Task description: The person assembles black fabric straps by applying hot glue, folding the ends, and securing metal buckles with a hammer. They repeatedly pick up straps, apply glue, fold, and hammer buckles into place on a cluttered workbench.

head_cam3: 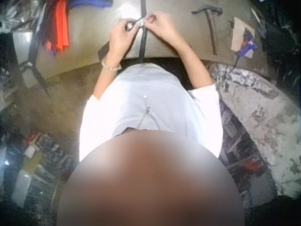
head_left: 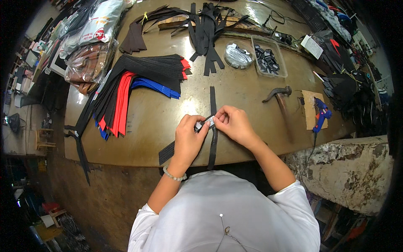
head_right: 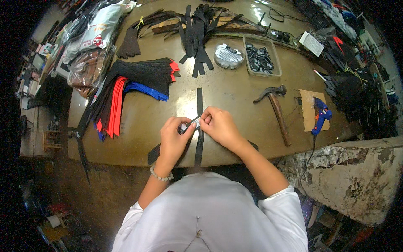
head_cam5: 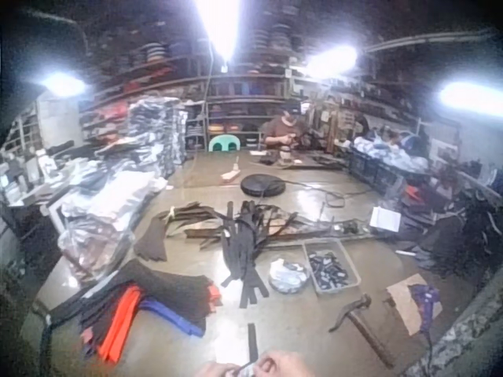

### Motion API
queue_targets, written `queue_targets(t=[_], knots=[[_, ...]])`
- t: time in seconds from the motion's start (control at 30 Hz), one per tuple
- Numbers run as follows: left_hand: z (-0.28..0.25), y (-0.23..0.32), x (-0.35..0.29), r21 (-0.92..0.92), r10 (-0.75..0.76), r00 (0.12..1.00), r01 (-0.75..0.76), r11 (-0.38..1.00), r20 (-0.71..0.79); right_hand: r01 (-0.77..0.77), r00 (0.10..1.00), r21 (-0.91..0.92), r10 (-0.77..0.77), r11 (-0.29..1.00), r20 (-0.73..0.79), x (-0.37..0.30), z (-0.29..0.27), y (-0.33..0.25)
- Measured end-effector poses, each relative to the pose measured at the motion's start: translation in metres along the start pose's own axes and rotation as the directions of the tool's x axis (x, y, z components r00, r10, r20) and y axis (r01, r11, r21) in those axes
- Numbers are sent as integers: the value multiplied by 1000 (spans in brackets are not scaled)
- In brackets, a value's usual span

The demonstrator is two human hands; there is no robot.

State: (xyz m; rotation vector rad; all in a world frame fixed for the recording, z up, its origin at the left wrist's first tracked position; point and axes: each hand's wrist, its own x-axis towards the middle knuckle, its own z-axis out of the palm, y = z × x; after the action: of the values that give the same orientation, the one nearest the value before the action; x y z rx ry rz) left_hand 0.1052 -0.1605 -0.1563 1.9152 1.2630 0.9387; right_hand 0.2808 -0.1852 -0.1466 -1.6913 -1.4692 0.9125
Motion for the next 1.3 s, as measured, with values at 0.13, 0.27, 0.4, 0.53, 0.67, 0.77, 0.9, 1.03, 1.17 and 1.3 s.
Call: queue_targets(t=[0.13, 0.27, 0.4, 0.53, 0.67, 0.77, 0.9, 1.03, 1.17, 1.3], knots=[[0, -1, 1, -18, 14, 1000, -14, 1000, 18, 133, 985, -3, -132, 991, 114, -26, -19, -14], [-3, 0, 0, 14, -1, 998, 0, 1000, 67, 419, 887, -277, -324, 865, 328, -73, -13, -19], [-3, 1, -1, 9, 25, 996, -26, 1000, 80, 540, 832, -482, -524, 689, 182, -92, 23, -5], [-3, 2, -2, -17, 54, 997, -53, 998, 52, 478, 876, -216, -446, 851, 182, -81, 19, 7], [-3, 3, -3, -11, 70, 995, -69, 998, 71, 519, 854, -127, -507, 845, 113, -49, -7, 5], [-4, 4, -5, -9, 69, 994, -69, 998, 81, 441, 894, -35, -435, 897, 108, -16, -19, 8], [-4, 4, -5, -5, 46, 994, -45, 999, 97, 230, 951, 127, -250, 965, 179, 16, -22, 17], [-5, 3, -3, 1, 30, 995, -31, 1000, 93, 31, 964, 240, -93, 970, 250, 25, -19, 21], [-1, 7, -3, 92, 68, 996, -74, 993, 61, 250, 949, 125, -269, 960, 166, 24, -17, 24], [5, 12, -7, 253, 23, 992, -54, 966, 122, 157, 963, 23, -158, 987, 218, 33, -15, 20]])
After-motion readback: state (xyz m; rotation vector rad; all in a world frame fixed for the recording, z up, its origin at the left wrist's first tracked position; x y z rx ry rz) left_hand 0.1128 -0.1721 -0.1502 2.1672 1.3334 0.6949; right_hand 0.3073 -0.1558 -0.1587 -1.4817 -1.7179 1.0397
